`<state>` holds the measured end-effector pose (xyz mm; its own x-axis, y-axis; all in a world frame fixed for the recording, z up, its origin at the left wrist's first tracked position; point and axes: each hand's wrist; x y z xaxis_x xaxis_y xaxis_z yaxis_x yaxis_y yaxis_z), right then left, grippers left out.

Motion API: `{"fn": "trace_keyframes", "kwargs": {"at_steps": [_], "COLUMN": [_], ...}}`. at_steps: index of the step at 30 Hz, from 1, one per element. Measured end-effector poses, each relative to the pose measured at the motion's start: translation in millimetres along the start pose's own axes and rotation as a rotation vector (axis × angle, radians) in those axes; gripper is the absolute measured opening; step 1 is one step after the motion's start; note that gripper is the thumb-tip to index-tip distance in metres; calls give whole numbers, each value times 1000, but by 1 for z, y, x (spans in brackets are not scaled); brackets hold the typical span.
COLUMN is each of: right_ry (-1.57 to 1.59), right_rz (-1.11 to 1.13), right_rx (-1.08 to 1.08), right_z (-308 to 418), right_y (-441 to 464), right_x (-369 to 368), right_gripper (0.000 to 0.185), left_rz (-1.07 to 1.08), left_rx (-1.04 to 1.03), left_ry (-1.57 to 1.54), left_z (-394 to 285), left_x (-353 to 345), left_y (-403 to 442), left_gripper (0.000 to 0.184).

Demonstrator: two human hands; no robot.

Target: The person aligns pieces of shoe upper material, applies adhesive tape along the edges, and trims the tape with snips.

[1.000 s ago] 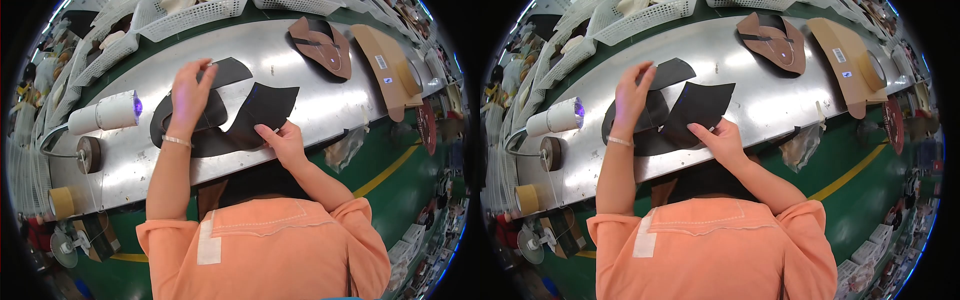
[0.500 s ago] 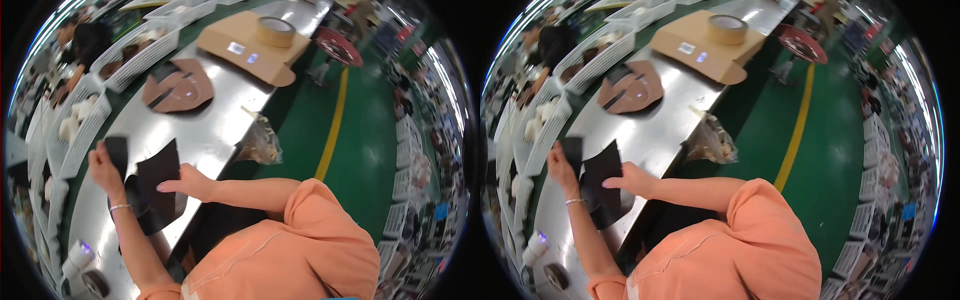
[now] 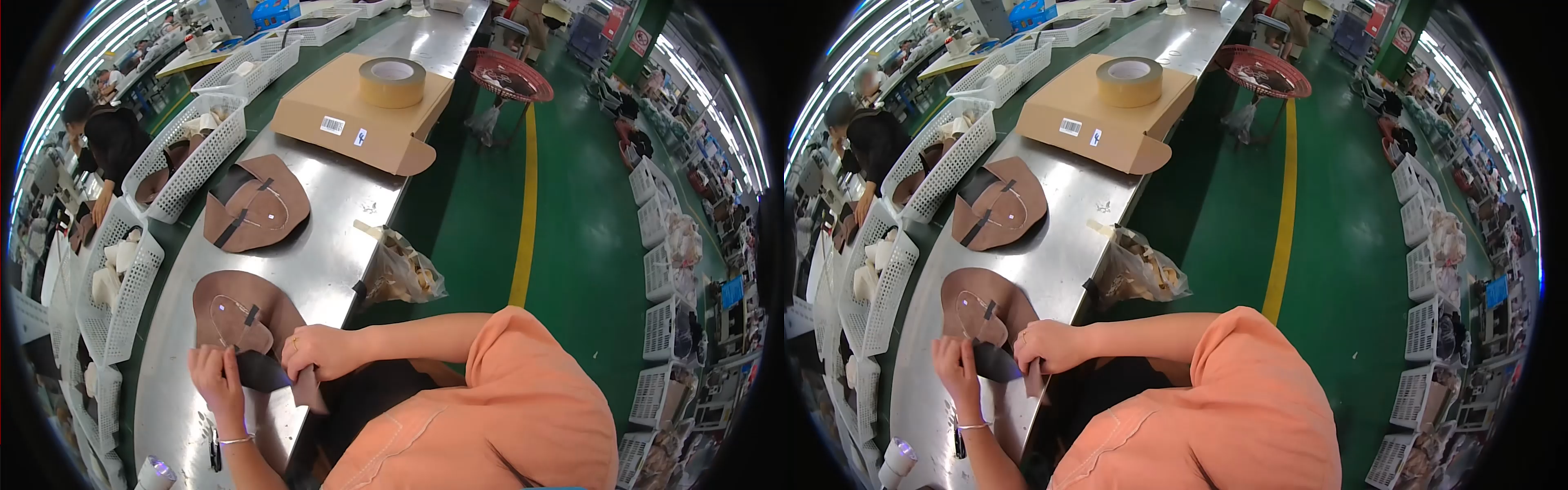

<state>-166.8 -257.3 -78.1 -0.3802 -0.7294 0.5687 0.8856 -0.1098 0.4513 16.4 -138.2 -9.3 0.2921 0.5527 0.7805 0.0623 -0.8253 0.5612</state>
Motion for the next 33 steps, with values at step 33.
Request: {"fn": "trace_keyframes", "kwargs": {"at_steps": [33], "right_ry": [418], "right_rz": [-72], "right_rx": [93], "right_z": [17], "right_y": [35], "right_x": [-23], "right_gripper": [16], "left_rz": [-138], "left_rx": [978], "left_ry": [-1631], "left_z": [16], "left_x": [13], "left_y": [-77], "left_gripper": [24]}}
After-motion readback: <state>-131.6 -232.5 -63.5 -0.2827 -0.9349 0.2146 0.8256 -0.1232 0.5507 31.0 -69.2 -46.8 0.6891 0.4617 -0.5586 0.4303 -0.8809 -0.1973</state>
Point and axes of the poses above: each hand's wrist, its own y-axis towards the middle knuckle, its own x-axis out of the back of the hand, z = x × y, and after that the axes turned 6 degrees about -x, right-handed
